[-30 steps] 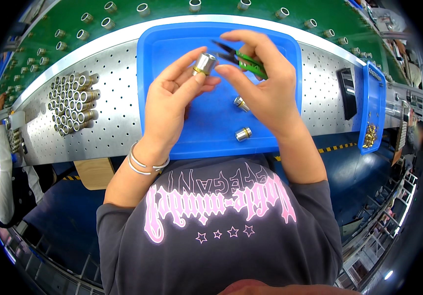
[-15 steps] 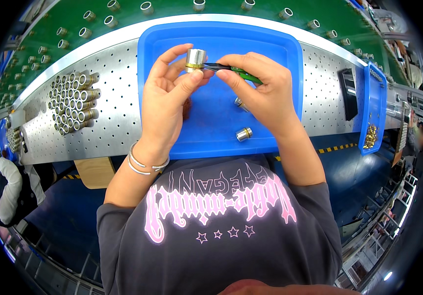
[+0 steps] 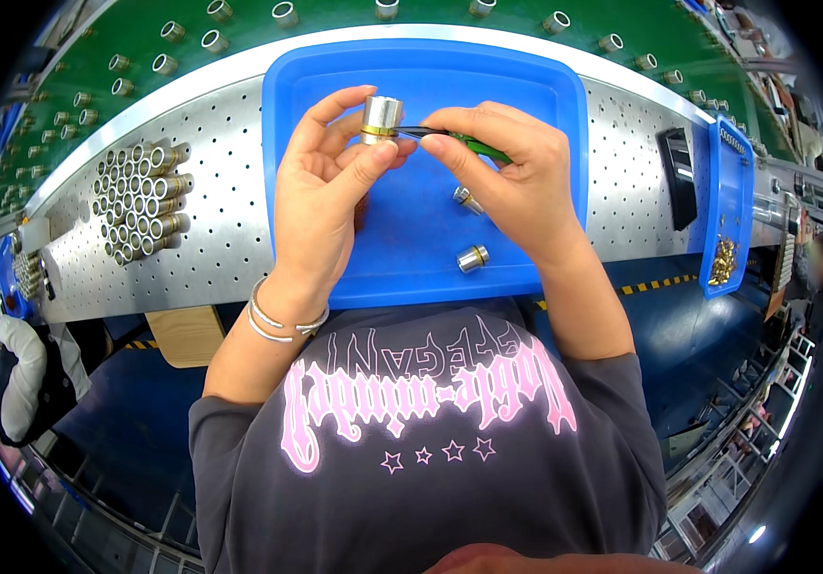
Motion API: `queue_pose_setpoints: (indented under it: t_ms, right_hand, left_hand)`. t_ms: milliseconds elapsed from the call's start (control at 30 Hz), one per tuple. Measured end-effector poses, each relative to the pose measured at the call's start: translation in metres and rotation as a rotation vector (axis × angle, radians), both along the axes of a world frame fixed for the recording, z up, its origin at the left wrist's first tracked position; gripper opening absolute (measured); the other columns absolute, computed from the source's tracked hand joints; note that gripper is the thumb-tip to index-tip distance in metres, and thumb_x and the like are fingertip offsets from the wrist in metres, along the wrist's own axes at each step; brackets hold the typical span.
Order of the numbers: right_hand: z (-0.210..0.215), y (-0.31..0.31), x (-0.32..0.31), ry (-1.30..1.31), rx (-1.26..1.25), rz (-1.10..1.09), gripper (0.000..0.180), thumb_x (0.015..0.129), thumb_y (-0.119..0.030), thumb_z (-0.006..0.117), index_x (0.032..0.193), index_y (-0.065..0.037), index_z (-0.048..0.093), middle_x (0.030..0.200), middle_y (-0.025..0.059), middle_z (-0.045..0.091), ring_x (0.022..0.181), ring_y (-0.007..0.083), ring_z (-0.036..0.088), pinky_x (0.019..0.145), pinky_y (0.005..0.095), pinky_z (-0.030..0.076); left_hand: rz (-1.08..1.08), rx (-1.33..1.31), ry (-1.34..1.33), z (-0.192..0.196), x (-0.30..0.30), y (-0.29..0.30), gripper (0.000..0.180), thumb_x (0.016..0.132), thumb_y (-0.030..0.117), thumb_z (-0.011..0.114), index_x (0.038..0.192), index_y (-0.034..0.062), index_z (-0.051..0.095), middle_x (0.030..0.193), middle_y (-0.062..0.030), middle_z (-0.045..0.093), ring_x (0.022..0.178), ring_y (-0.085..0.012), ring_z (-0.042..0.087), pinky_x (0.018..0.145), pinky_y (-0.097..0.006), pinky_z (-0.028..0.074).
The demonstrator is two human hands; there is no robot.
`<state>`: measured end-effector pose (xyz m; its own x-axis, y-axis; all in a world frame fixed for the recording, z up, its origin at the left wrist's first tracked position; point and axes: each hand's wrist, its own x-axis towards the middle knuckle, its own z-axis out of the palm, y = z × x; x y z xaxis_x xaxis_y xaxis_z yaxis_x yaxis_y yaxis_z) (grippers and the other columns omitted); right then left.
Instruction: The person uses green-handled pliers to manipulate small cylindrical metal parts over a blue tray. They repeatedly pick up a part, adjust it with the pliers, and place it back into the tray. The process is repetitive and involves handling multiple identical metal components.
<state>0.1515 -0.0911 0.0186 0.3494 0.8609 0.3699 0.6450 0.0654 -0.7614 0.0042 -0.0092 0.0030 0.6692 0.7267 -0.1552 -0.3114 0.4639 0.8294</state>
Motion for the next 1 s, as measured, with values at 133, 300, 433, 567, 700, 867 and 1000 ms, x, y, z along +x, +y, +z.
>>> queue_pose_setpoints:
  t_ms: [133, 300, 433, 567, 700, 867, 1000]
  right_hand:
    - [0.0, -0.001, 0.001, 0.025, 0.036, -0.006, 0.013, 0.073, -0.014, 0.071, 0.084, -0.007, 0.067, 0.063, 0.0059, 0.06, 0.053, 0.0157, 0.055, 0.046, 0.0258, 0.04]
    - [0.009, -0.003, 0.001, 0.19, -0.127, 0.014, 0.021, 0.074, -0.011, 0.07, 0.093, -0.005, 0.064, 0.065, 0.0063, 0.06, 0.056, 0.0123, 0.056, 0.051, 0.0238, 0.043]
    - [0.005, 0.0, -0.003, 0.304, -0.159, 0.049, 0.016, 0.076, -0.007, 0.067, 0.091, -0.003, 0.062, 0.069, 0.0061, 0.062, 0.058, 0.0099, 0.056, 0.052, 0.0227, 0.043]
    - [-0.004, 0.003, 0.003, 0.486, -0.2, 0.164, 0.01, 0.081, -0.005, 0.063, 0.09, 0.0, 0.062, 0.075, 0.0007, 0.06, 0.067, 0.0039, 0.05, 0.057, 0.0185, 0.039]
    - [-0.008, 0.016, 0.039, 0.552, -0.134, 0.048, 0.011, 0.082, -0.009, 0.063, 0.089, 0.0, 0.062, 0.078, 0.0009, 0.061, 0.071, 0.007, 0.053, 0.066, 0.0199, 0.043]
    - [-0.042, 0.04, 0.14, -0.179, -0.132, -0.367, 0.017, 0.08, -0.021, 0.064, 0.089, -0.007, 0.066, 0.083, 0.0084, 0.067, 0.075, 0.021, 0.062, 0.068, 0.0297, 0.047]
    - [-0.047, 0.052, 0.16, -0.316, -0.322, -0.462, 0.019, 0.078, -0.025, 0.064, 0.091, -0.01, 0.066, 0.083, 0.0091, 0.066, 0.077, 0.0263, 0.062, 0.067, 0.0344, 0.047]
  left_hand:
    - [-0.008, -0.004, 0.001, 0.0, 0.0, 0.0, 0.046, 0.082, 0.002, 0.062, 0.123, -0.0011, 0.041, 0.11, -0.015, 0.056, 0.095, -0.0211, 0.061, 0.085, -0.029, 0.049]
    - [-0.078, -0.009, 0.025, 0.0, 0.0, 0.001, 0.043, 0.084, 0.004, 0.061, 0.123, -0.0007, 0.044, 0.11, -0.0142, 0.057, 0.094, -0.0204, 0.061, 0.084, -0.029, 0.048]
    - [-0.184, -0.012, 0.026, -0.004, -0.002, 0.001, 0.041, 0.085, 0.005, 0.059, 0.123, -0.0004, 0.045, 0.109, -0.0135, 0.058, 0.092, -0.0192, 0.061, 0.084, -0.028, 0.048]
    - [-0.255, 0.044, 0.062, -0.009, -0.003, 0.004, 0.042, 0.087, 0.008, 0.058, 0.126, 0.0004, 0.043, 0.108, -0.0123, 0.059, 0.092, -0.0188, 0.061, 0.083, -0.028, 0.048]
    - [-0.192, 0.15, 0.044, -0.005, -0.001, 0.002, 0.045, 0.088, 0.01, 0.057, 0.129, 0.0007, 0.04, 0.106, -0.0109, 0.059, 0.091, -0.0185, 0.061, 0.083, -0.028, 0.048]
    - [-0.295, 0.224, 0.152, -0.013, -0.009, 0.007, 0.025, 0.088, 0.011, 0.055, 0.111, -0.0001, 0.053, 0.089, -0.006, 0.06, 0.079, -0.0122, 0.059, 0.072, -0.023, 0.047]
    - [-0.429, 0.212, 0.212, -0.017, -0.023, 0.018, 0.013, 0.09, 0.01, 0.052, 0.097, 0.0013, 0.058, 0.071, -0.0013, 0.057, 0.06, -0.0059, 0.052, 0.055, -0.019, 0.042]
